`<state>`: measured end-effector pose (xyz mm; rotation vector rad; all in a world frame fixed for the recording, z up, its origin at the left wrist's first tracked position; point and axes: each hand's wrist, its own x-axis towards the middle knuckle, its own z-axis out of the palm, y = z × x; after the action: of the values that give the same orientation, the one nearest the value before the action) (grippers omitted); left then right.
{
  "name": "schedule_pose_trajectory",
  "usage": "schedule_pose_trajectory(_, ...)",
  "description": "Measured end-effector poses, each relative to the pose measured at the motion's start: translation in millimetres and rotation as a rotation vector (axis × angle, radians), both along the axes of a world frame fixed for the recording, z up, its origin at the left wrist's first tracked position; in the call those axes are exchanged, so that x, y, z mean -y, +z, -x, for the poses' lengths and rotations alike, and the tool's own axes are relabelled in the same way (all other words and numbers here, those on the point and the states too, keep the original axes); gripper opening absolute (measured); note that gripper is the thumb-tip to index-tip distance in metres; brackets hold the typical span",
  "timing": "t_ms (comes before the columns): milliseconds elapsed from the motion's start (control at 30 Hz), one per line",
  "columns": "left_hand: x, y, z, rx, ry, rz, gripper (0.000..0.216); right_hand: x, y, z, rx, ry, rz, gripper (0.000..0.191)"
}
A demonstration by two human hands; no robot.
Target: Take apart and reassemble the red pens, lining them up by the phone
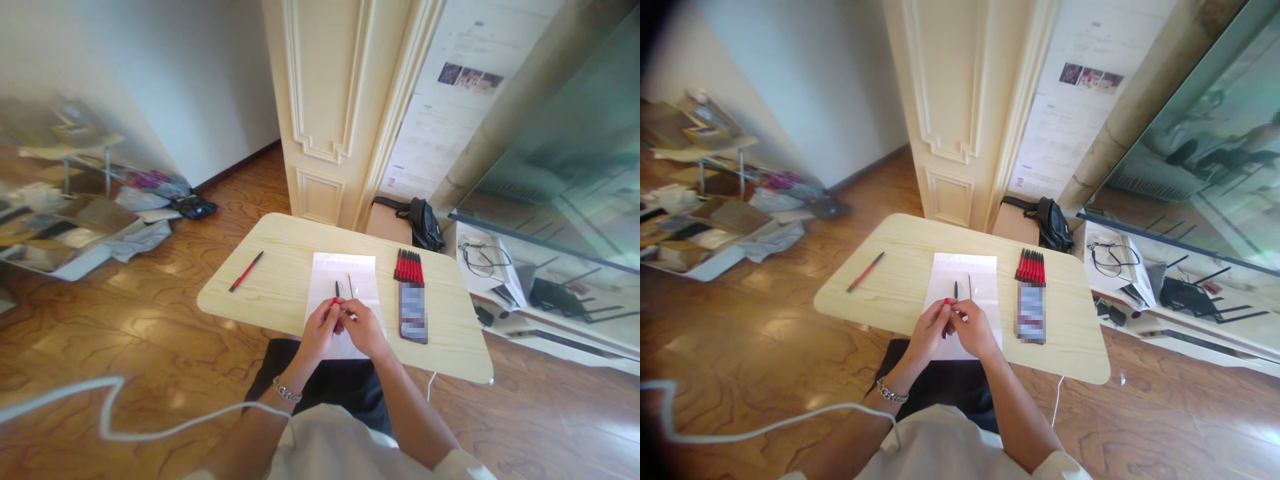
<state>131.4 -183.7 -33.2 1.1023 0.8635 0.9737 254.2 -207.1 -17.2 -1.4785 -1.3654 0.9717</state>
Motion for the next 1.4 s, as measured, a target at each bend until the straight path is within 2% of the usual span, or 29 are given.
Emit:
schedule_pose_trajectory(67,-0.8,0.8,3.0,0.007,0.003,0.009,0.047,-6.9,0.7,-11.5,0.087,-0.002,-0.044,0.024)
schedule_pose_trajectory(167,-1.9,1.2,6.0,-0.012,0.025,0.012,0.044,-24.5,-5.7,-36.6,0.303,-0.207,-0.054,0.022)
schedule_pose_trajectory(233,-1.9,1.6,6.5,-0.034,0.027,0.012,0.043,-36.2,-13.8,-51.6,0.448,-0.257,-0.031,0.021)
schedule_pose_trajectory(333,-1.3,2.2,6.0,-0.050,0.024,0.008,0.043,-47.9,-26.7,-64.2,0.546,-0.229,0.020,0.023)
schedule_pose_trajectory(467,-1.4,2.6,6.3,-0.059,0.030,0.002,0.044,-53.2,-38.9,-65.0,0.606,-0.179,0.089,0.026)
schedule_pose_trajectory(733,-2.4,0.1,7.0,-0.065,0.022,0.002,0.047,-56.6,-44.1,-60.9,0.665,-0.193,0.094,0.017)
schedule_pose_trajectory(833,-2.5,-2.7,6.9,-0.082,0.003,-0.009,0.046,-54.9,-39.3,-58.6,0.598,-0.212,0.078,0.014)
schedule_pose_trajectory(900,-2.4,-4.3,7.6,-0.101,-0.012,-0.022,0.046,-50.5,-32.7,-54.6,0.448,-0.190,0.055,0.013)
schedule_pose_trajectory(1000,-1.7,-5.2,8.8,-0.126,-0.028,-0.039,0.046,-38.8,-16.9,-45.1,0.170,-0.116,0.003,0.016)
schedule_pose_trajectory(1100,-0.7,-4.7,8.7,-0.150,-0.036,-0.054,0.046,-25.9,3.1,-35.4,0.041,-0.049,-0.034,0.019)
schedule_pose_trajectory(1233,0.5,-3.3,7.1,-0.186,-0.046,-0.077,0.046,-15.4,23.2,-28.9,0.099,-0.008,-0.104,0.017)
schedule_pose_trajectory(1400,2.4,-1.5,7.0,-0.218,-0.066,-0.126,0.042,-12.4,28.7,-27.4,0.229,0.044,-0.154,0.017)
